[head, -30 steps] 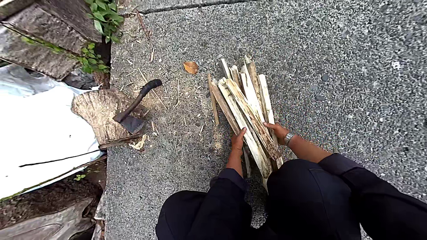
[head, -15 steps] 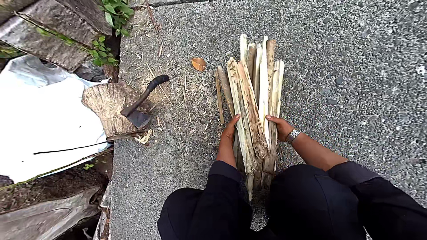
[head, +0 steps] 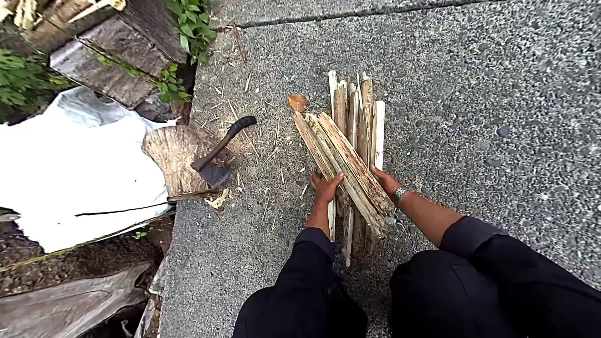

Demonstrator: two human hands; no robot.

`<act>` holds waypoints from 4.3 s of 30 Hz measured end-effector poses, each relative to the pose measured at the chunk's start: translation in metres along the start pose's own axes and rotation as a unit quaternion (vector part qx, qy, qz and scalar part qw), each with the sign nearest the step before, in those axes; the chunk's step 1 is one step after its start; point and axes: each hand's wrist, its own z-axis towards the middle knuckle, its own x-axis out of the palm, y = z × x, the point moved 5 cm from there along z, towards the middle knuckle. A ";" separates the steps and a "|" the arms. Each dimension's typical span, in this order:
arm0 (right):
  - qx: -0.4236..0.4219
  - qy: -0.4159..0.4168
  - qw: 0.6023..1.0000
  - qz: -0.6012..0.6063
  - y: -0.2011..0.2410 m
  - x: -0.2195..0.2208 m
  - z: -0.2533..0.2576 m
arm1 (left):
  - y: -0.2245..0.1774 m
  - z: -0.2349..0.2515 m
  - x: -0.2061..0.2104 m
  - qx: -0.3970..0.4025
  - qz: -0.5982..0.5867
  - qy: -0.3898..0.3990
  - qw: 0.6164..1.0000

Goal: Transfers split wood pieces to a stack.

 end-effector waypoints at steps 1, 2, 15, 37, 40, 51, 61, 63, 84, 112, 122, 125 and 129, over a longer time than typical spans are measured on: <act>0.001 -0.009 1.000 0.027 0.000 0.001 -0.001 | -0.001 0.001 -0.003 0.000 0.010 0.017 1.000; 0.000 -0.015 0.999 0.047 0.000 0.000 0.000 | -0.002 0.002 -0.006 0.000 0.016 0.033 0.999; 0.017 -0.038 0.998 0.055 -0.011 -0.005 0.008 | -0.016 -0.002 0.008 -0.082 -0.366 0.041 0.926; -0.110 0.039 0.990 0.076 -0.040 -0.039 -0.044 | -0.022 -0.049 0.038 -0.057 -0.381 0.240 0.891; -0.092 0.068 0.989 0.092 -0.048 -0.035 -0.043 | -0.025 -0.051 0.034 -0.066 -0.413 0.263 0.869; -0.082 -0.121 0.985 -0.097 -0.036 -0.050 -0.031 | -0.042 -0.022 -0.031 -0.037 -0.165 0.136 0.976; -0.037 -0.072 0.994 0.080 -0.043 -0.064 -0.015 | -0.024 -0.027 0.020 -0.004 -0.084 0.047 0.995; -0.027 -0.081 0.992 0.090 -0.049 -0.069 -0.017 | -0.015 -0.030 0.026 -0.014 -0.122 0.086 0.989; -0.111 -0.024 0.982 0.154 -0.070 -0.087 -0.043 | -0.040 -0.068 0.057 -0.017 -0.294 0.225 0.929; -0.096 0.025 0.992 0.083 -0.031 -0.036 -0.008 | -0.027 -0.032 0.027 0.031 -0.307 0.099 0.946; -0.106 0.014 0.984 0.145 -0.053 -0.052 -0.013 | -0.033 -0.049 0.039 -0.002 -0.387 0.188 0.903; -0.100 0.009 0.983 0.151 -0.053 -0.048 -0.014 | -0.034 -0.052 0.036 -0.010 -0.386 0.186 0.904; -0.088 -0.003 0.985 0.146 -0.055 -0.040 -0.020 | -0.023 -0.051 0.038 -0.022 -0.379 0.194 0.904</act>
